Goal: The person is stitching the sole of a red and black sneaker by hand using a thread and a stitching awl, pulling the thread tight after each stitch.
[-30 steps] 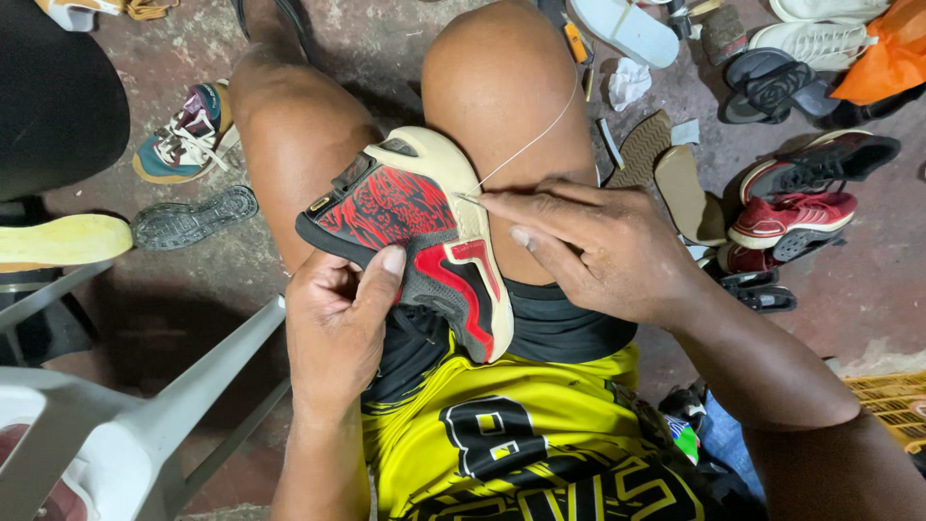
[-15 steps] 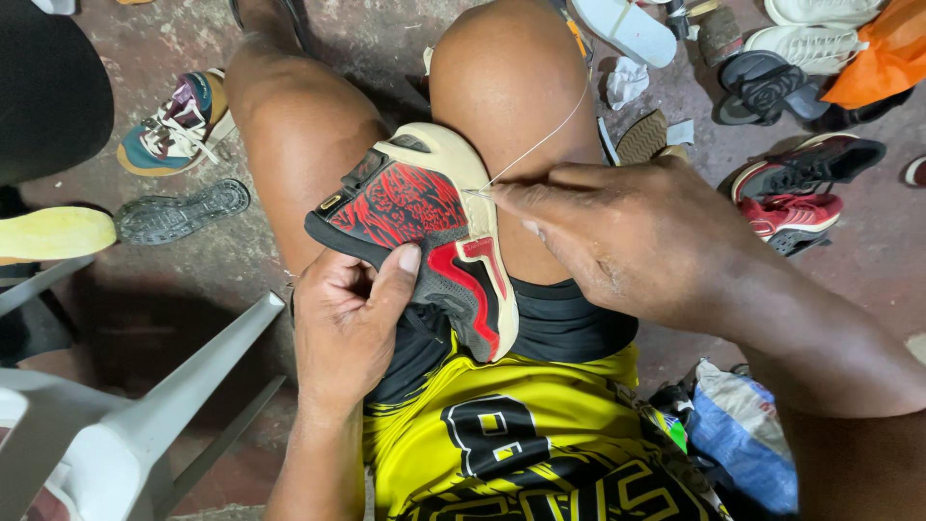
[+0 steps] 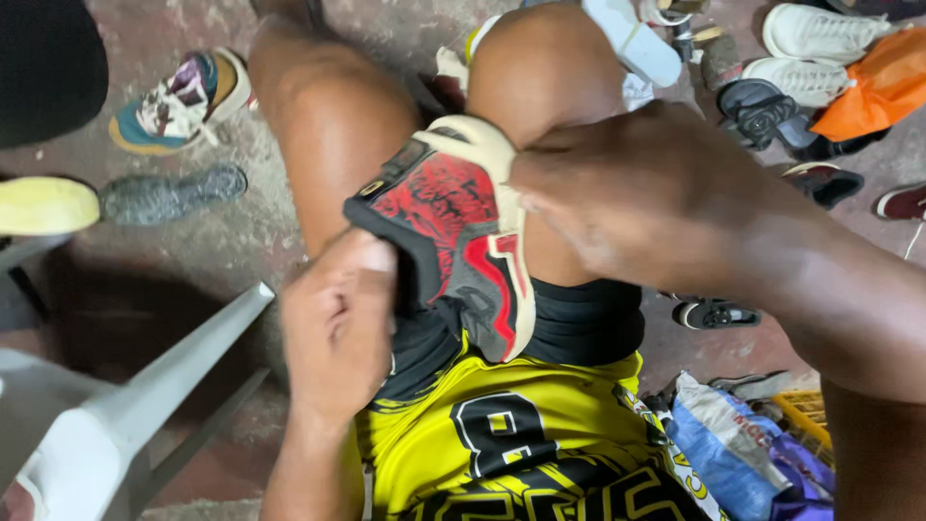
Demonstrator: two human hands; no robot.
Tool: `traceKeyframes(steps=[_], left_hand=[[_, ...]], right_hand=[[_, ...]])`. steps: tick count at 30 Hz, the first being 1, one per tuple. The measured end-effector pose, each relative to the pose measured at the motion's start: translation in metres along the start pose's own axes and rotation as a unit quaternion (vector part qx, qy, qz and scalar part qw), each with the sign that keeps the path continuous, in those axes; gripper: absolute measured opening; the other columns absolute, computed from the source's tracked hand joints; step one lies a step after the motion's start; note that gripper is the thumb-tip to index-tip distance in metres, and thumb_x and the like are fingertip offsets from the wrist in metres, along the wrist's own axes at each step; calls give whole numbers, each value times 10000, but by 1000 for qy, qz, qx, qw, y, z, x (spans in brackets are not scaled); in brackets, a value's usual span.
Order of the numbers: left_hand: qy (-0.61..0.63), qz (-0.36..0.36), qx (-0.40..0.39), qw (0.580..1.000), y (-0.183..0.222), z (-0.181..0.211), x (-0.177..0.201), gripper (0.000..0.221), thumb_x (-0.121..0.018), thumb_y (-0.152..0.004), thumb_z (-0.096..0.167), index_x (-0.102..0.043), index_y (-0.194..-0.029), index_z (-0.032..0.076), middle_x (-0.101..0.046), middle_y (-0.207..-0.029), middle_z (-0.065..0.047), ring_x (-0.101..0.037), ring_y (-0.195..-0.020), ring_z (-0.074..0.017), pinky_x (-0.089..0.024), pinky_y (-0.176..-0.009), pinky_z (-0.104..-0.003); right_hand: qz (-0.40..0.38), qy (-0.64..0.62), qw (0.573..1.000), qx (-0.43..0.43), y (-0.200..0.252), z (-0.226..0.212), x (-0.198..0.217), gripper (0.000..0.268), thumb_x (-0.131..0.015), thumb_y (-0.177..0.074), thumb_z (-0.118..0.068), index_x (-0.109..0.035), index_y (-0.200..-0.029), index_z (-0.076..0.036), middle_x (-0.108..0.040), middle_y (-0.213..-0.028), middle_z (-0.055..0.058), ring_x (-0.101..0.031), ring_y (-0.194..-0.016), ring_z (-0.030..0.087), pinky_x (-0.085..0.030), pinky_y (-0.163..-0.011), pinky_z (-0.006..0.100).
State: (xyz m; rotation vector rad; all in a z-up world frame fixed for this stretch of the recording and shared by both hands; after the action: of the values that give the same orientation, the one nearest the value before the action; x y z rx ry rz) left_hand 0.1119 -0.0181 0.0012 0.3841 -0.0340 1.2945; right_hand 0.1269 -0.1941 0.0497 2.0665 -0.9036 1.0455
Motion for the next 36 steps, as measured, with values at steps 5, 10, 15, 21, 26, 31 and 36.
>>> traceKeyframes(steps=[5,10,15,21,26,31,36], left_hand=[[-237,157,-86,955,18,37,49,118,-677,-970,10,-730,-1074,30,-637,-862,-124,-605,-662,-197,-455,-583,-313],[-262,33,-193,945,14,43,4,112,-697,-993,80,-733,-1093,45,-666,-955,-139,-668,-749,-320,-533,-662,-408],[-226,-48,-201,952,-2,16,-29,43,-671,-955,72,-690,-972,37,-692,-930,-154,-693,-811,-373,-542,-711,-466],[-191,-63,-215,956,2,13,-28,112,-682,-908,67,-682,-1013,27,-699,-987,-163,-690,-853,-370,-547,-759,-453],[28,-56,-114,991,11,-12,11,82,-624,-1009,71,-640,-1041,-3,-698,-1170,-135,-511,-649,-204,-451,-614,-309],[532,-18,31,846,11,-71,46,135,-609,-1040,147,-580,-973,34,-679,-1106,-133,-474,-558,-37,-347,-489,-160],[499,-16,47,865,12,-69,38,161,-578,-1107,125,-630,-994,23,-605,-764,-64,-443,-511,-51,-342,-453,-177]], right_hand=[[55,43,997,23,17,0,10,159,-671,-928,-144,-708,-1050,-49,-762,-1068,81,-729,-806,286,-548,-608,373],[83,7,995,-50,24,12,7,197,-735,-929,-169,-707,-1112,-102,-754,-1003,84,-704,-796,323,-549,-649,397],[84,-17,994,-66,27,15,5,211,-736,-937,-155,-705,-1138,-96,-737,-953,104,-702,-778,333,-545,-645,406],[83,-28,992,-85,26,12,5,207,-749,-927,-135,-708,-1126,-95,-743,-960,109,-708,-786,335,-547,-631,396],[88,-38,991,-93,26,16,5,226,-754,-926,-132,-711,-1144,-91,-741,-964,115,-712,-797,331,-550,-637,387],[84,-38,993,-71,24,13,5,201,-738,-942,-133,-698,-1131,-77,-740,-982,116,-710,-815,335,-552,-665,390],[86,-42,994,-60,25,11,6,179,-730,-948,-148,-701,-1107,-71,-740,-977,103,-715,-801,312,-551,-663,388]])
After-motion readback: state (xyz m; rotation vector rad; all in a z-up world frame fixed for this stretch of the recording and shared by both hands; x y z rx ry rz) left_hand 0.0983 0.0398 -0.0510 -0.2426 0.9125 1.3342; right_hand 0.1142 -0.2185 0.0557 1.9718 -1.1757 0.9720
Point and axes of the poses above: each hand's wrist, its own y-axis away from the middle knuckle, its own x-axis out of the back of the hand, z = x × y, the point moved 10 cm from there along -y, towards the middle knuckle
